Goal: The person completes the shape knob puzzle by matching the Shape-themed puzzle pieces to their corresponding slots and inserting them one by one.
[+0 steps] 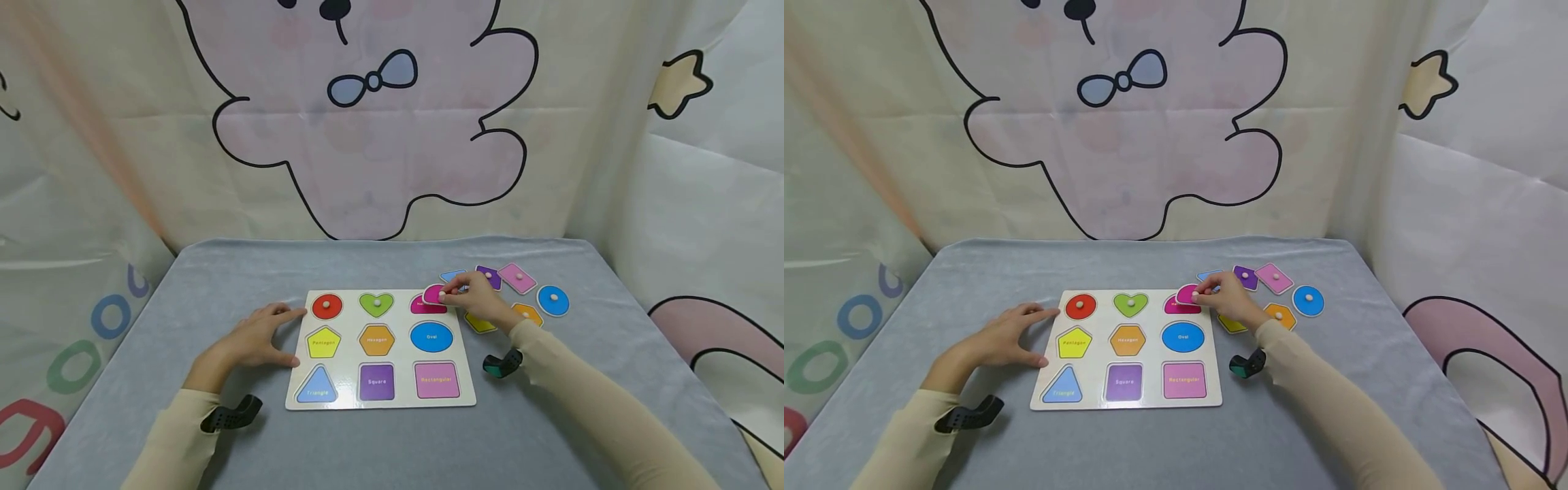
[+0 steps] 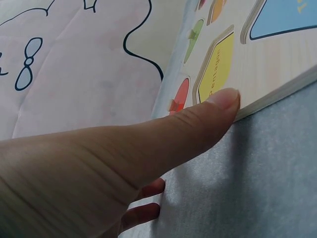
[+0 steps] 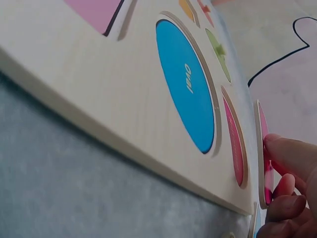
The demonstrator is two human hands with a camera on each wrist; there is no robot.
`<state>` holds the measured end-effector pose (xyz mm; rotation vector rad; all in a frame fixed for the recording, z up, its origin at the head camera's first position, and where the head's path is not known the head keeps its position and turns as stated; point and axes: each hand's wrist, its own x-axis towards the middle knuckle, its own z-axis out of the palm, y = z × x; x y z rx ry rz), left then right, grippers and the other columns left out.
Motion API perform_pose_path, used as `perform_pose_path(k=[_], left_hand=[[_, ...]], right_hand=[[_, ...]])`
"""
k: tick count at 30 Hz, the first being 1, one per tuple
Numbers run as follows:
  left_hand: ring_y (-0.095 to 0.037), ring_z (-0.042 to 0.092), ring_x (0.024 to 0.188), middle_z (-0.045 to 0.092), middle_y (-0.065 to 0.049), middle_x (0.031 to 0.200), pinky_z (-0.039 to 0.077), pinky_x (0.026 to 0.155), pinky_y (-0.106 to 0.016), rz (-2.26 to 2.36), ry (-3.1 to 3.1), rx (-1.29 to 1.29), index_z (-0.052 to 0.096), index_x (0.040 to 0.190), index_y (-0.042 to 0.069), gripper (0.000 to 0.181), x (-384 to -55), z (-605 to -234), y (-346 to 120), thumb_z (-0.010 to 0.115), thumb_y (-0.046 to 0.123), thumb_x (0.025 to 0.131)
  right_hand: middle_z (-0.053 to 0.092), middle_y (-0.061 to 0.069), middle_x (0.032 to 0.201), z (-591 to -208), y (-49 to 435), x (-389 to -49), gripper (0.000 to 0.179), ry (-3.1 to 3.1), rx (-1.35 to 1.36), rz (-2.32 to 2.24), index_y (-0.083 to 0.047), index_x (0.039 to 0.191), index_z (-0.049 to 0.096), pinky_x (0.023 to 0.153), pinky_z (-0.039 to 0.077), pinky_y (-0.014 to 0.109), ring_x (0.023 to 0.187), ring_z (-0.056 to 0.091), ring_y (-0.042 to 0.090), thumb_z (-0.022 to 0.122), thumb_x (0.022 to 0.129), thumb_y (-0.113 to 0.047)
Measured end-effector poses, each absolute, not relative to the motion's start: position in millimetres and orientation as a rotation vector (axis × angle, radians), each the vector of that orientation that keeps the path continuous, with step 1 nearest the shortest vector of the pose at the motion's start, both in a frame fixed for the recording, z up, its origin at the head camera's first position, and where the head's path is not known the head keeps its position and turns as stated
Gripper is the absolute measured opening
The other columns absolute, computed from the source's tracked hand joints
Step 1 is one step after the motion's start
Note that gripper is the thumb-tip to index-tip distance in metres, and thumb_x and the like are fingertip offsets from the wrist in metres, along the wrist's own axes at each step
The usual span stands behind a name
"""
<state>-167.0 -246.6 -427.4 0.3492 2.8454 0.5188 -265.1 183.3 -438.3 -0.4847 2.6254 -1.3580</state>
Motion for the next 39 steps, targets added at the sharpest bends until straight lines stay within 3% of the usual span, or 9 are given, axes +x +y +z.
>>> perform_pose_path(k=[20, 39], left_hand=[[-0.045, 0.041, 0.133, 0.045, -0.021, 0.148, 0.035, 0.106, -0.073, 0.529, 2.841, 0.350, 0.047, 0.152, 0.021, 0.097, -167, -427, -246, 0.089, 0.048, 0.069], [-0.045, 0.041, 0.133, 0.045, -0.022, 0.148, 0.035, 0.106, -0.073, 0.515, 2.844, 0.351, 0.046, 0.152, 0.020, 0.098, -167, -428, -247, 0.089, 0.049, 0.069]], right_hand=[[0.056, 0.003, 0.076, -444, 159, -262, 0.014, 2.651, -0.485, -1.265, 0.001, 0.094, 0.074, 0.052, 0.037, 0.019, 0.065, 0.048, 0.014, 0.078, 0.088, -0.011], [0.058, 0.003, 0.077, -442, 154, -260, 0.013, 2.679, -0.469, -1.186, -0.002, 0.096, 0.076, 0.059, 0.041, 0.020, 0.074, 0.050, 0.016, 0.079, 0.088, -0.013]])
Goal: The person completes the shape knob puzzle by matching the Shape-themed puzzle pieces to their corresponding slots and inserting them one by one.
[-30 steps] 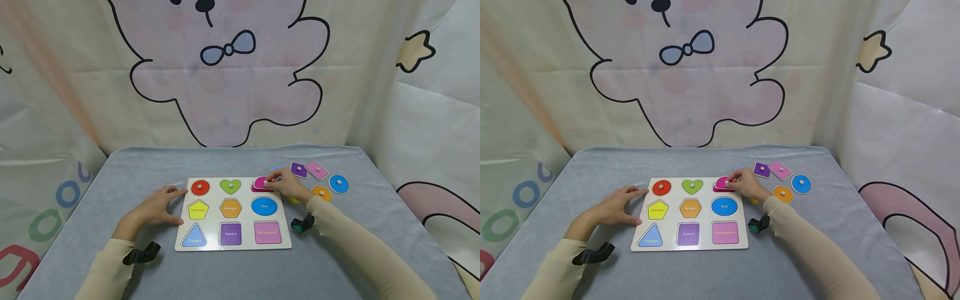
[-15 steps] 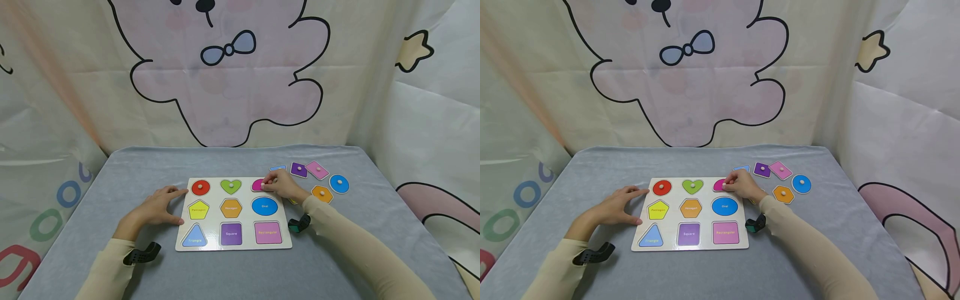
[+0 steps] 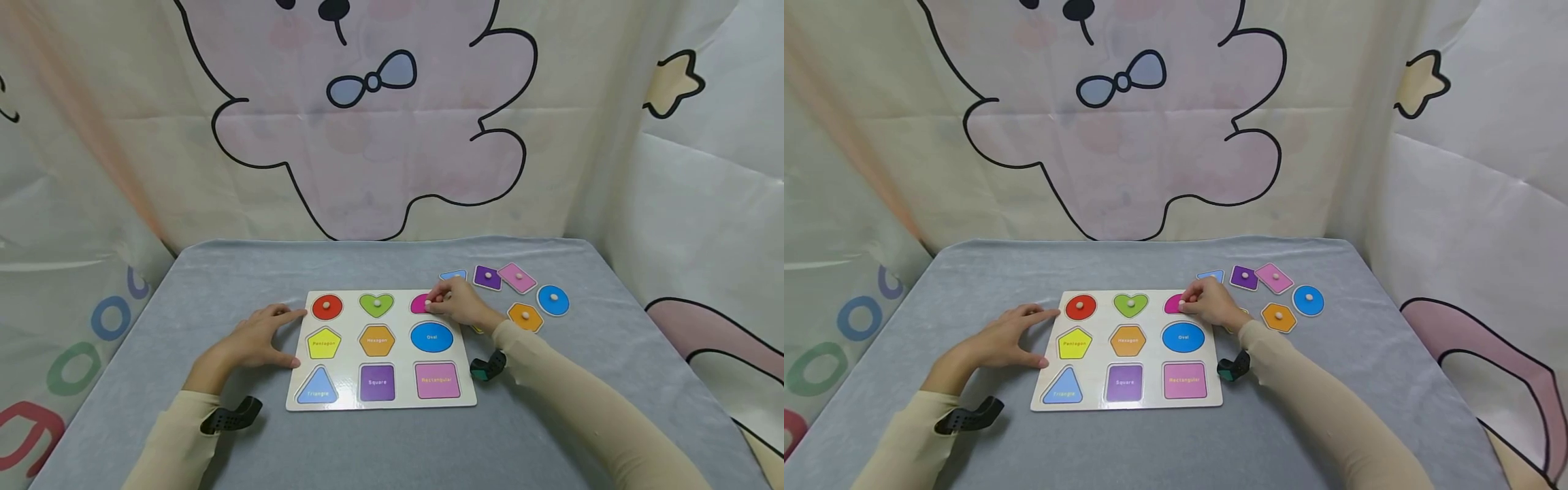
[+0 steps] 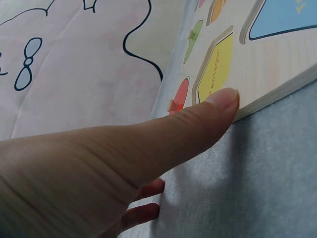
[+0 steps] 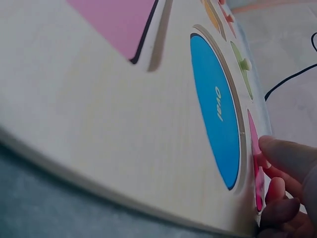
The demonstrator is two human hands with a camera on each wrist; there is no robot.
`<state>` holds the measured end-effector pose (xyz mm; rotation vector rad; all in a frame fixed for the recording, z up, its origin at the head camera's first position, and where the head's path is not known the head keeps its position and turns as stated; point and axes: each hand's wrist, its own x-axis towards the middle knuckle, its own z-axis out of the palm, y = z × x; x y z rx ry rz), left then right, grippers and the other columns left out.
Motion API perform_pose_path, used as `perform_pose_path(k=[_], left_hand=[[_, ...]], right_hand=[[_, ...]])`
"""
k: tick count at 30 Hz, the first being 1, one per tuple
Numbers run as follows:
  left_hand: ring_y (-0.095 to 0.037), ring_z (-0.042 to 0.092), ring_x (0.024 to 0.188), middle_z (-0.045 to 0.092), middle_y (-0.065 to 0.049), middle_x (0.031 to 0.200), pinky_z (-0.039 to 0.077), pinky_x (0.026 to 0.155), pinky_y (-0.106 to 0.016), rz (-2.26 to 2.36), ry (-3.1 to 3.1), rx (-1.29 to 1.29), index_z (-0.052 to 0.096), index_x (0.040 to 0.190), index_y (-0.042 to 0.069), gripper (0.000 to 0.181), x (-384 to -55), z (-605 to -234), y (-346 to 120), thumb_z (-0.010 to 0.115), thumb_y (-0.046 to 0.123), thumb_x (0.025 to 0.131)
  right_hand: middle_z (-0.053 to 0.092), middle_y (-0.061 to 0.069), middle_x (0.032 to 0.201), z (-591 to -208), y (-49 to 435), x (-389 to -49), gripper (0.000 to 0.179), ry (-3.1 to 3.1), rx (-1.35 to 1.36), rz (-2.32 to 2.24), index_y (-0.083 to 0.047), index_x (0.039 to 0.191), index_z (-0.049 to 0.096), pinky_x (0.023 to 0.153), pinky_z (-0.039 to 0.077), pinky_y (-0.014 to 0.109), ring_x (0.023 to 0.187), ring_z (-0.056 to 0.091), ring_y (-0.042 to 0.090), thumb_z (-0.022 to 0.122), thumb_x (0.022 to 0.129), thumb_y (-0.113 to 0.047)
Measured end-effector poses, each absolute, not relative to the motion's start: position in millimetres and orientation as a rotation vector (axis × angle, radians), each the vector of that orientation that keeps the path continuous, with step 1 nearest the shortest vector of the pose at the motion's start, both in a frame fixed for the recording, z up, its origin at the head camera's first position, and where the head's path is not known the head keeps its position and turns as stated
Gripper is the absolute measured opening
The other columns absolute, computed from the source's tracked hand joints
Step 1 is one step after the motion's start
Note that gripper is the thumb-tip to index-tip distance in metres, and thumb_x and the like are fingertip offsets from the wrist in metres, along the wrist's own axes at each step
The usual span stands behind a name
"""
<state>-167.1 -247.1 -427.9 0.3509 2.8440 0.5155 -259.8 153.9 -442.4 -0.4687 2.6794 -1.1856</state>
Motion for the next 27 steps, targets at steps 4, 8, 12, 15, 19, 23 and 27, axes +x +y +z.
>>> perform_pose_path(k=[4, 8, 12, 15, 19, 23, 27], left_hand=[[-0.045, 0.041, 0.132, 0.045, -0.022, 0.148, 0.035, 0.106, -0.074, 0.525, 2.841, 0.347, 0.047, 0.152, 0.019, 0.097, -166, -428, -247, 0.089, 0.048, 0.069], [-0.045, 0.041, 0.132, 0.045, -0.022, 0.148, 0.034, 0.106, -0.075, 0.527, 2.840, 0.348, 0.047, 0.152, 0.019, 0.097, -165, -428, -247, 0.089, 0.048, 0.070], [-0.045, 0.041, 0.132, 0.045, -0.022, 0.148, 0.035, 0.106, -0.074, 0.523, 2.838, 0.350, 0.047, 0.152, 0.020, 0.097, -165, -428, -248, 0.089, 0.048, 0.070], [-0.045, 0.041, 0.133, 0.044, -0.022, 0.149, 0.034, 0.106, -0.074, 0.523, 2.835, 0.349, 0.047, 0.152, 0.020, 0.097, -165, -427, -248, 0.089, 0.048, 0.070], [-0.046, 0.040, 0.133, 0.044, -0.022, 0.149, 0.034, 0.106, -0.075, 0.527, 2.837, 0.348, 0.047, 0.152, 0.020, 0.097, -165, -426, -248, 0.089, 0.048, 0.070], [-0.045, 0.041, 0.133, 0.044, -0.022, 0.148, 0.034, 0.106, -0.074, 0.526, 2.840, 0.352, 0.047, 0.152, 0.020, 0.097, -166, -426, -248, 0.089, 0.048, 0.069], [-0.045, 0.042, 0.132, 0.045, -0.022, 0.148, 0.035, 0.106, -0.073, 0.524, 2.843, 0.358, 0.047, 0.152, 0.020, 0.098, -166, -427, -248, 0.089, 0.048, 0.069]], right_hand=[[0.060, 0.004, 0.079, -442, 155, -258, 0.017, 2.673, -0.474, -1.187, -0.003, 0.099, 0.077, 0.057, 0.041, 0.020, 0.073, 0.051, 0.017, 0.080, 0.088, -0.015], [0.060, 0.004, 0.081, -443, 156, -257, 0.021, 2.667, -0.477, -1.201, -0.003, 0.103, 0.077, 0.055, 0.040, 0.020, 0.074, 0.051, 0.018, 0.079, 0.088, -0.018], [0.062, 0.007, 0.087, -443, 160, -254, 0.023, 2.666, -0.494, -1.233, -0.002, 0.106, 0.076, 0.059, 0.042, 0.020, 0.083, 0.051, 0.019, 0.079, 0.089, -0.018], [0.063, 0.009, 0.092, -442, 164, -252, 0.024, 2.658, -0.512, -1.254, -0.002, 0.107, 0.075, 0.062, 0.045, 0.020, 0.090, 0.051, 0.020, 0.078, 0.089, -0.018], [0.064, 0.010, 0.093, -440, 171, -251, 0.023, 2.641, -0.527, -1.276, -0.002, 0.108, 0.075, 0.063, 0.048, 0.020, 0.089, 0.052, 0.022, 0.077, 0.090, -0.018], [0.064, 0.010, 0.093, -437, 179, -251, 0.023, 2.645, -0.529, -1.281, -0.001, 0.108, 0.075, 0.067, 0.052, 0.021, 0.091, 0.054, 0.022, 0.076, 0.091, -0.017], [0.066, 0.010, 0.093, -437, 188, -249, 0.023, 2.672, -0.539, -1.258, -0.001, 0.108, 0.075, 0.072, 0.052, 0.021, 0.093, 0.056, 0.021, 0.076, 0.091, -0.017]])
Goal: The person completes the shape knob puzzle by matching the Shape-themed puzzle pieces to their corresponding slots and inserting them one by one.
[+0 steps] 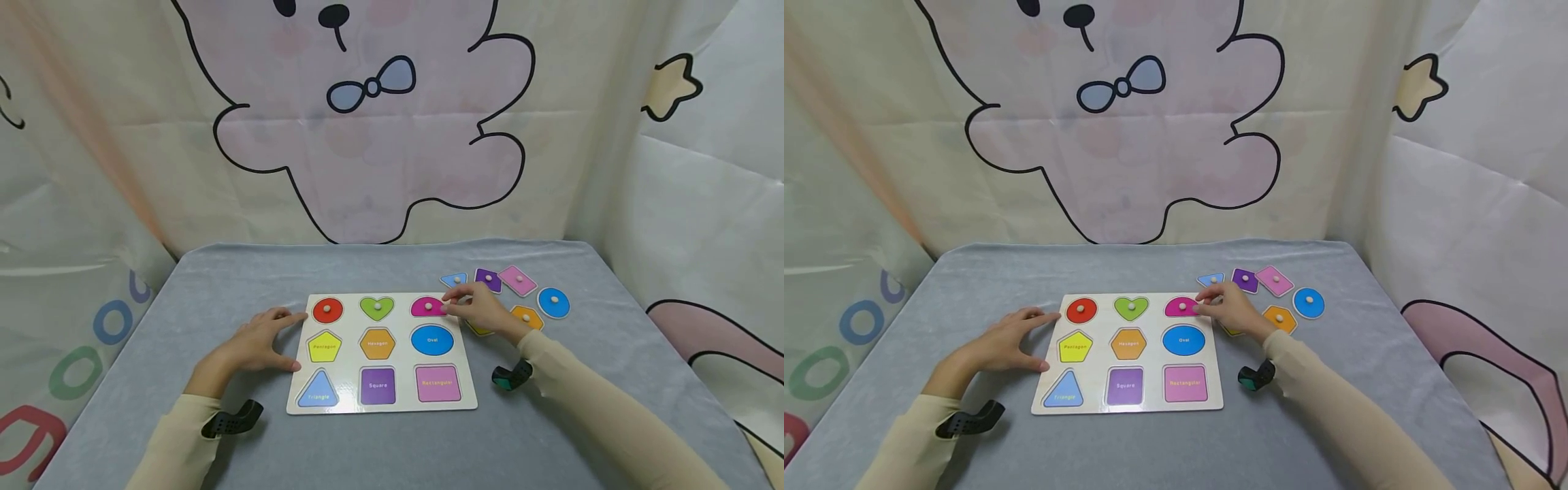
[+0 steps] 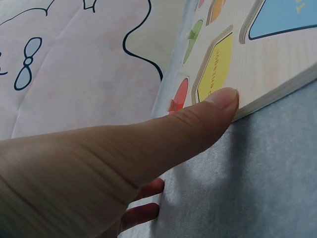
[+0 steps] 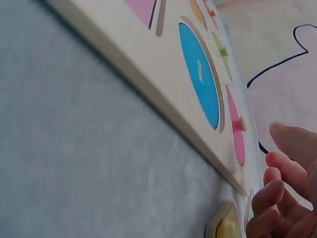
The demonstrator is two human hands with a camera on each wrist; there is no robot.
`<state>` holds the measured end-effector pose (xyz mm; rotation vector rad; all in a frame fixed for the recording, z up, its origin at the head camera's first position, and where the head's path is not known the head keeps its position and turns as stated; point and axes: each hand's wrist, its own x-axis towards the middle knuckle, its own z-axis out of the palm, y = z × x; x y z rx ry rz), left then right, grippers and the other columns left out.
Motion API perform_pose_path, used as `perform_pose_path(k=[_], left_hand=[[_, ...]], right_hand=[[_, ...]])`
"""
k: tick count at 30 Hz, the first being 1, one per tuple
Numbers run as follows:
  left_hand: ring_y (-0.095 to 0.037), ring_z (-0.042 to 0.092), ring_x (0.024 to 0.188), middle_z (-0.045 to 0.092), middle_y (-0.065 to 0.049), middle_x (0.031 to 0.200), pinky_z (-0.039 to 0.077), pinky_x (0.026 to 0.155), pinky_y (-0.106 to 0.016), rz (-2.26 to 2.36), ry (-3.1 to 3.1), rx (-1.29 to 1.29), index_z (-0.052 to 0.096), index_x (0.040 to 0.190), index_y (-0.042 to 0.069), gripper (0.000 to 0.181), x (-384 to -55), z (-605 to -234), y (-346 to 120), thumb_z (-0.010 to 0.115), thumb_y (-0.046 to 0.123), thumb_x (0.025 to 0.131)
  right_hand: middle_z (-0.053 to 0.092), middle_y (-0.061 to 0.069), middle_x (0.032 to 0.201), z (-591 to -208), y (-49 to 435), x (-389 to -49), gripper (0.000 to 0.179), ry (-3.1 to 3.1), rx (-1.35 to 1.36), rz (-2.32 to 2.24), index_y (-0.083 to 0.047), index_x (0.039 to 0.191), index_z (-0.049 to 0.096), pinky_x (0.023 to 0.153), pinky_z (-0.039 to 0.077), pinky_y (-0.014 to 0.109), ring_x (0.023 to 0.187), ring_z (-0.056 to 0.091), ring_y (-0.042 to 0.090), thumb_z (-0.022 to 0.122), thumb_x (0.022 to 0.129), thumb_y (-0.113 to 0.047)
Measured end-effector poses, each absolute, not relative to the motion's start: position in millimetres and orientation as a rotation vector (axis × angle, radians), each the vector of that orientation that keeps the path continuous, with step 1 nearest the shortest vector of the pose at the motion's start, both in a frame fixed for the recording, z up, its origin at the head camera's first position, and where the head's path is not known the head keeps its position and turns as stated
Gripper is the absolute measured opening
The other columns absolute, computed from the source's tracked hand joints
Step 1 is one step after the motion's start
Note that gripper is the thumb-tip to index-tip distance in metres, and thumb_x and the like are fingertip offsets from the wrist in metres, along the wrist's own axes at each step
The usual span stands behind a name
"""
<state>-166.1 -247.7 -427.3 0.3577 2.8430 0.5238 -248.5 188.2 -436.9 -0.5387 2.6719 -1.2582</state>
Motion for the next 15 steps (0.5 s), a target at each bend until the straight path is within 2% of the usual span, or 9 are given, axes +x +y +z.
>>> perform_pose_path(k=[10, 15], left_hand=[[-0.044, 0.041, 0.132, 0.045, -0.021, 0.148, 0.035, 0.106, -0.074, 0.523, 2.847, 0.352, 0.047, 0.152, 0.020, 0.097, -166, -430, -248, 0.089, 0.048, 0.069], [-0.044, 0.041, 0.133, 0.045, -0.021, 0.149, 0.035, 0.106, -0.074, 0.530, 2.844, 0.341, 0.047, 0.152, 0.020, 0.097, -166, -429, -247, 0.089, 0.048, 0.069]], right_hand=[[0.067, 0.011, 0.095, -433, 212, -241, 0.023, 2.725, -0.508, -1.236, 0.000, 0.111, 0.074, 0.076, 0.050, 0.020, 0.095, 0.056, 0.021, 0.073, 0.093, -0.016], [0.066, 0.011, 0.095, -429, 222, -240, 0.026, 2.729, -0.513, -1.221, 0.000, 0.112, 0.073, 0.073, 0.051, 0.021, 0.093, 0.056, 0.022, 0.073, 0.093, -0.018]])
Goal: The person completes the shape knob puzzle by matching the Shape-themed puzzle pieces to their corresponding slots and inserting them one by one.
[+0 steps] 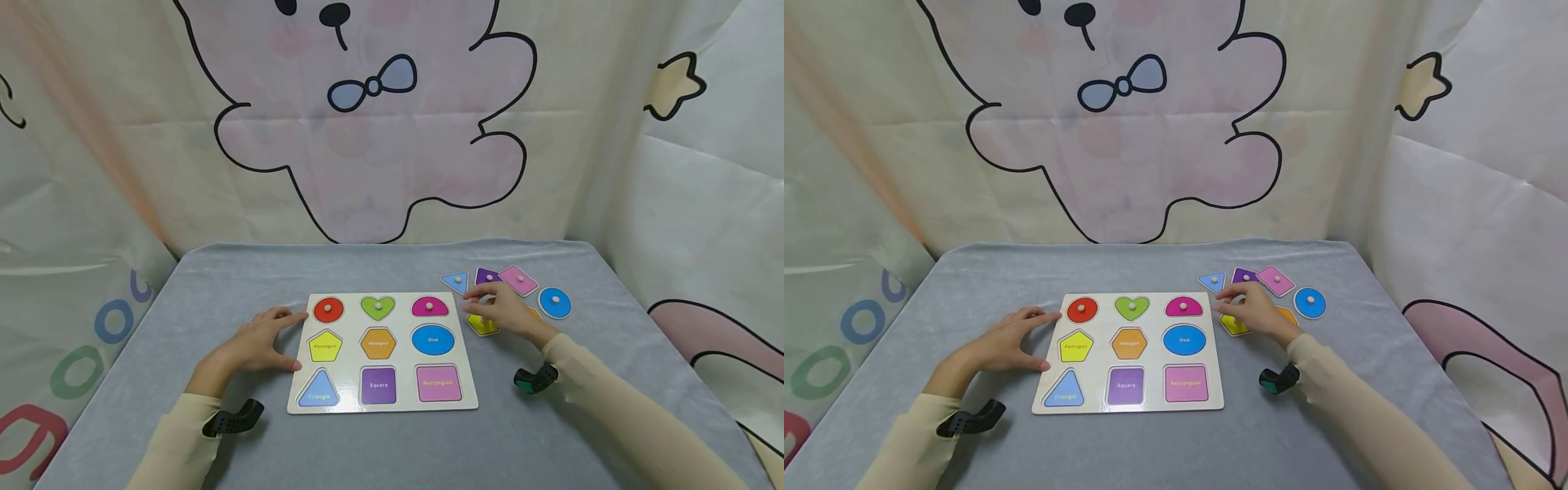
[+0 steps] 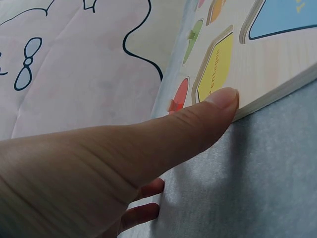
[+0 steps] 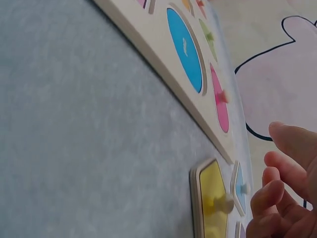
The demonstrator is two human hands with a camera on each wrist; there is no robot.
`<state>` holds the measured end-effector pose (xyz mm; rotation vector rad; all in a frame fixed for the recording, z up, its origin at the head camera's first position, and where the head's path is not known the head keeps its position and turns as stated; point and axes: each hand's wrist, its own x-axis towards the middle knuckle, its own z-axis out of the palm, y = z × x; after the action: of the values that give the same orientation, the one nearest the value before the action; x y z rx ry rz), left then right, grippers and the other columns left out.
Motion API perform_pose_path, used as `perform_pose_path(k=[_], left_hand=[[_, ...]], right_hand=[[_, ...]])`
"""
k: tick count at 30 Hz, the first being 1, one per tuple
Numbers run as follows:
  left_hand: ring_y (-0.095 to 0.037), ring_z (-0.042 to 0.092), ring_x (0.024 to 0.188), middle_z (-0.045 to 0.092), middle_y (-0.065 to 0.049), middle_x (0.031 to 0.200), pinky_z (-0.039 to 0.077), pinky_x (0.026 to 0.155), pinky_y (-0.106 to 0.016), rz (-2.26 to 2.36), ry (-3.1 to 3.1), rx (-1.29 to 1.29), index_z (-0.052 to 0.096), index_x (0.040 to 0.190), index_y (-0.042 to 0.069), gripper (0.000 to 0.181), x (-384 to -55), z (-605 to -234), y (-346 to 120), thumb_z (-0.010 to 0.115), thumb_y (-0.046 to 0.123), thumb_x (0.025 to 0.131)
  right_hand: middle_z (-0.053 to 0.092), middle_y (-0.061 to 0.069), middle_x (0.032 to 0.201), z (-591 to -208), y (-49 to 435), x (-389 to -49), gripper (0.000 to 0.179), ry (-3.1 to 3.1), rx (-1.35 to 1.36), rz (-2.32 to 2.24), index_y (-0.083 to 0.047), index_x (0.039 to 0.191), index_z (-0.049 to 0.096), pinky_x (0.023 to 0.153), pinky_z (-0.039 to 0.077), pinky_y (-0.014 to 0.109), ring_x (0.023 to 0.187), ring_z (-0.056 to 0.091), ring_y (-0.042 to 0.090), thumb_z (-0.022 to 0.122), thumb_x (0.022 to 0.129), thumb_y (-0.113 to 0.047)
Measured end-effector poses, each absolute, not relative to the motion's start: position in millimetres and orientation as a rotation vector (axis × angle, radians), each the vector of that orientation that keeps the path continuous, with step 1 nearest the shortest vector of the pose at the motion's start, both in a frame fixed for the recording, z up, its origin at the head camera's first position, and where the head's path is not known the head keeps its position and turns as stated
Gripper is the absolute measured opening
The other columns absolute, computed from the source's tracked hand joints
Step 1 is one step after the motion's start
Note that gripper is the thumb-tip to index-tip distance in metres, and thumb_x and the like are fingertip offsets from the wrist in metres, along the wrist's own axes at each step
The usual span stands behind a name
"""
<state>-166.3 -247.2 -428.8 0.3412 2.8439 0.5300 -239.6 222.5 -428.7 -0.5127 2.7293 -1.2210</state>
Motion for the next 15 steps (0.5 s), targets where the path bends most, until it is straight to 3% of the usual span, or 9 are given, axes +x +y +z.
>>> perform_pose_path(k=[15], left_hand=[[-0.044, 0.041, 0.133, 0.045, -0.022, 0.149, 0.034, 0.106, -0.075, 0.532, 2.838, 0.331, 0.047, 0.152, 0.020, 0.097, -166, -427, -246, 0.090, 0.048, 0.069]], right_hand=[[0.067, 0.008, 0.095, -430, 250, -238, 0.029, 2.695, -0.499, -1.095, 0.001, 0.115, 0.074, 0.071, 0.052, 0.019, 0.091, 0.055, 0.021, 0.075, 0.091, -0.017]])
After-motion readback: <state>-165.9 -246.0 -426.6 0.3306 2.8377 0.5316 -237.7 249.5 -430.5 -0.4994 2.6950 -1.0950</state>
